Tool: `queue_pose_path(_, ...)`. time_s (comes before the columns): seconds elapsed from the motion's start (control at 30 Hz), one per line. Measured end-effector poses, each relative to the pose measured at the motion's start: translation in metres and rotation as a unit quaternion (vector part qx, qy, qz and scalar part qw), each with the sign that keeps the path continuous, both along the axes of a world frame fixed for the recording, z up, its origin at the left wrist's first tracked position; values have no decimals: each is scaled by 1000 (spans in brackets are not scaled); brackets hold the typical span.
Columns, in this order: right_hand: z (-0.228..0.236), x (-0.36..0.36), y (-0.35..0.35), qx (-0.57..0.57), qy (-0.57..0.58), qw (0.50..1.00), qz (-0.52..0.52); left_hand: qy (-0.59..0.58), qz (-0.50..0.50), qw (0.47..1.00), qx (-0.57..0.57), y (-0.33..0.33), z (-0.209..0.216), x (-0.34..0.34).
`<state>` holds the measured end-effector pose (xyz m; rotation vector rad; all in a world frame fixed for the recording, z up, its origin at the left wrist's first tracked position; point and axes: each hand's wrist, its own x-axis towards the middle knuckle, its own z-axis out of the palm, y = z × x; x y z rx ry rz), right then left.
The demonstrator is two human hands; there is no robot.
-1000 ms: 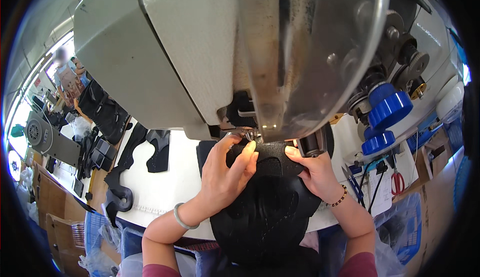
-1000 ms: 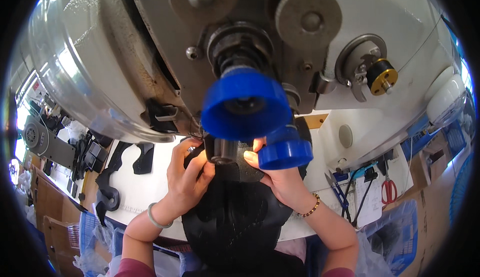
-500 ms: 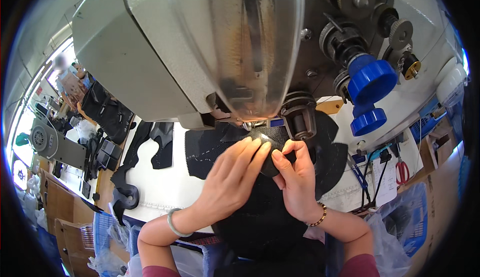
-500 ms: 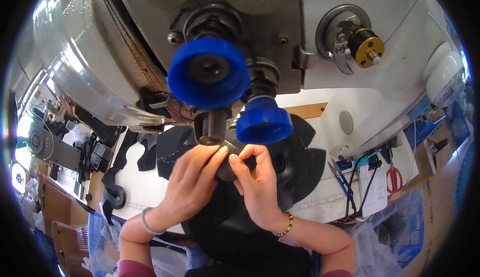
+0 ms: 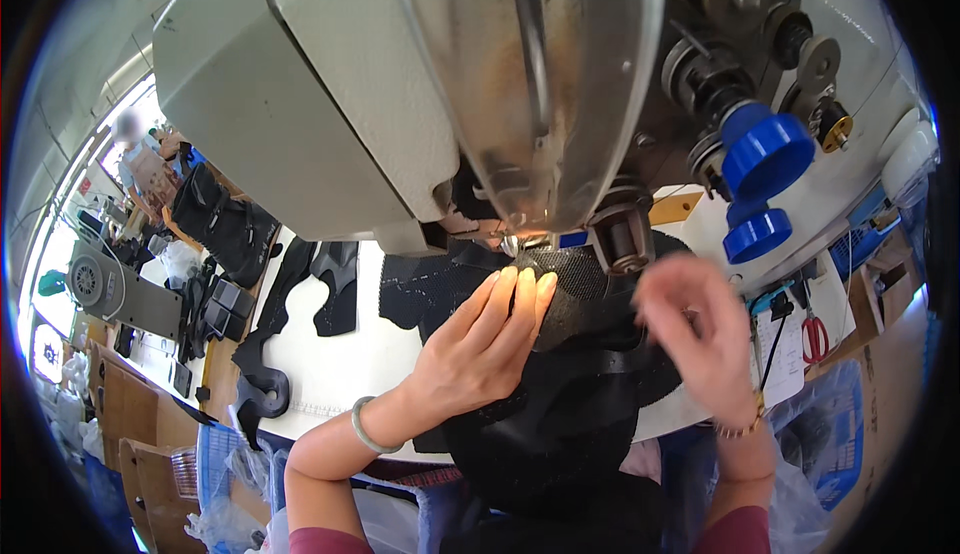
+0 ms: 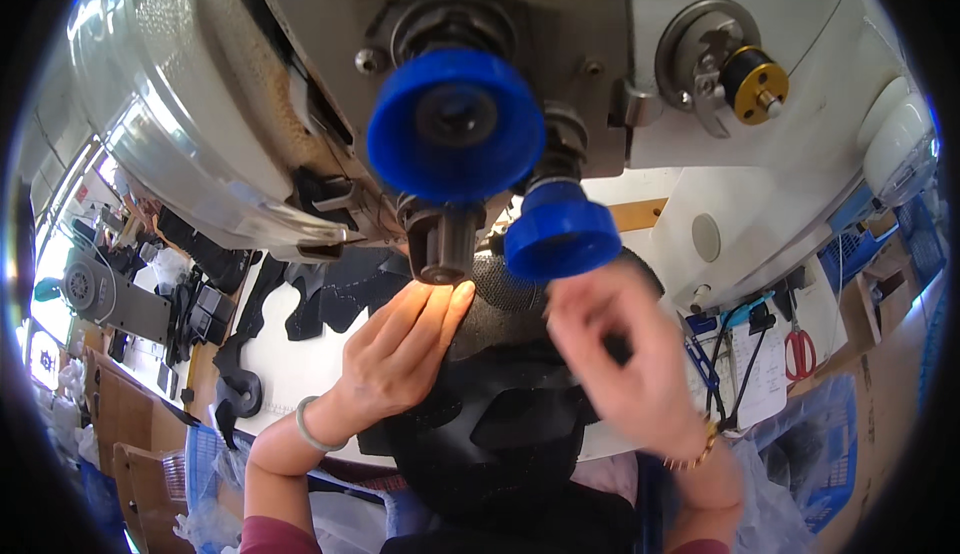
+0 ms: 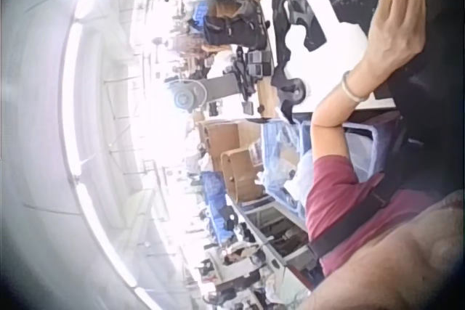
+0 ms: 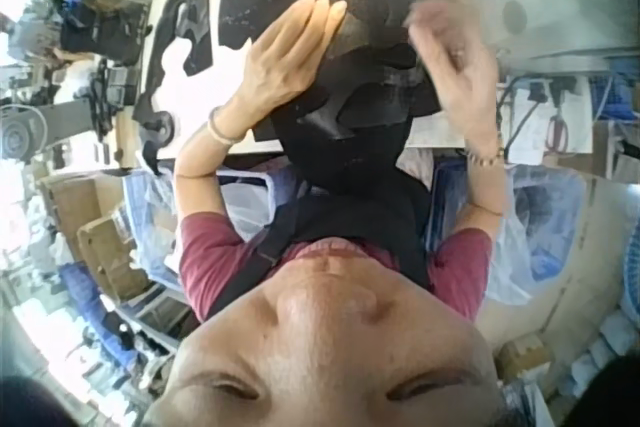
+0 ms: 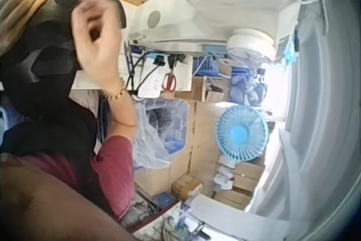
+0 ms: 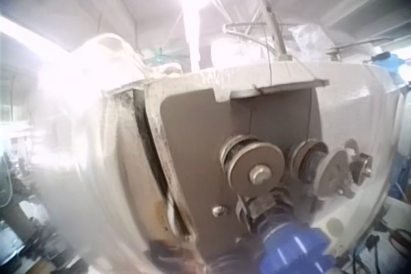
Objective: The person stitches together leather pieces of a shoe upper using an industrial sewing machine.
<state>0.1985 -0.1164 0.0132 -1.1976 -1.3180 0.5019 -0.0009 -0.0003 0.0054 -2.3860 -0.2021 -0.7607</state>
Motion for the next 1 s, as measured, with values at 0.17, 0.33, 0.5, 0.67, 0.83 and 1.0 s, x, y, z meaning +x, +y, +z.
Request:
queue_pose_path(0.17,0,41,40,15,-203,979,-13,-31,-35,998,-42,8,-2,0)
queue_pose_path(0.33,-10,40,38,-92,-46,988,118,-72,-64,990,-102,17,-7,-8)
queue_pose_path(0.5,-16,52,33,-136,-40,961,237,-109,-75,974,-183,20,-16,-8)
queue_pose_path(0.67,-17,56,34,-144,-20,949,279,-297,-4,899,-322,7,-19,-8)
queue_pose_path(0.83,-20,58,38,-145,-57,947,282,-100,7,900,-425,-29,-22,9)
queue_pose_path(1.0,-15,59,32,-119,-112,955,248,-48,-62,815,-574,-47,-26,37)
